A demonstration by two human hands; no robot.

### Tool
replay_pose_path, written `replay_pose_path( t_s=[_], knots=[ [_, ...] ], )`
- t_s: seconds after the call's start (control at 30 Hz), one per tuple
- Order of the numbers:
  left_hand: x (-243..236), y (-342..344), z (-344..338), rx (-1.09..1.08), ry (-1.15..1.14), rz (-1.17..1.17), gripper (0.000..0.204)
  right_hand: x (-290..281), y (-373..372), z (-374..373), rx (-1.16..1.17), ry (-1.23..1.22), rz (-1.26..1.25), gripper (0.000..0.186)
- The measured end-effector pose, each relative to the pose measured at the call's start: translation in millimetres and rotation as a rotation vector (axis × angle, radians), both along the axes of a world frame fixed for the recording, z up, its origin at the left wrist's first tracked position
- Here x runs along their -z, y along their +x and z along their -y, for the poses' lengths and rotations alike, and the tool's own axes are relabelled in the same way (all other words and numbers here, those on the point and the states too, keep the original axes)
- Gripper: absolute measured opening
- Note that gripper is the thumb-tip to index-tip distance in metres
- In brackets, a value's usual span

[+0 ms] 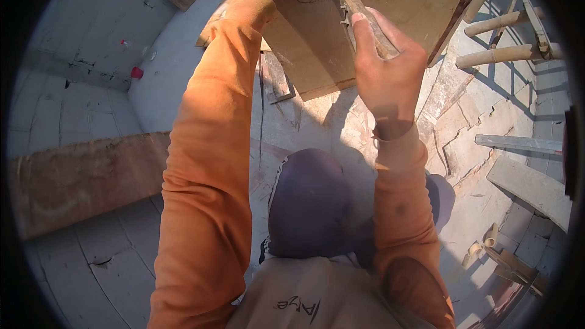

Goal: The person saws a piece of plywood using a handsaw, then measures and marks the wood using a tape measure and a pencil.

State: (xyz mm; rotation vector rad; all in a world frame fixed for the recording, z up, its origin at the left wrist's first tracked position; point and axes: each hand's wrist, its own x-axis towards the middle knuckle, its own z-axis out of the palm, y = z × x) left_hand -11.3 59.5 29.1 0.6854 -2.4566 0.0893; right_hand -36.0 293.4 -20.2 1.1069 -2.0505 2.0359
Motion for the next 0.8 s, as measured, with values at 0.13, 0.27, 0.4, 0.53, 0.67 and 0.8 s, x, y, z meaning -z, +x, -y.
replay_pose_path(
  t_s=[0.13,0.27,0.4,0.53,0.67,0.8],
  knots=[
    [10,2,21,0.053,-0.203,-0.161,0.026,51,58,-104,0.006,0.094,-0.031,0.033],
    [21,-4,29,0.076,-0.363,-0.310,0.025,63,75,-136,0.014,0.087,0.039,0.034],
    [10,-9,3,0.061,-0.130,-0.134,0.028,22,8,-10,-0.008,-0.095,0.053,0.028],
    [10,1,0,0.062,-0.147,-0.163,0.027,12,2,7,0.002,-0.072,-0.013,0.029],
    [12,1,1,0.067,-0.193,-0.234,0.025,57,57,-109,0.062,0.104,0.003,0.031],
    [8,3,16,0.029,-0.251,-0.225,0.023,61,68,-114,0.052,0.127,0.038,0.032]
  ],
)
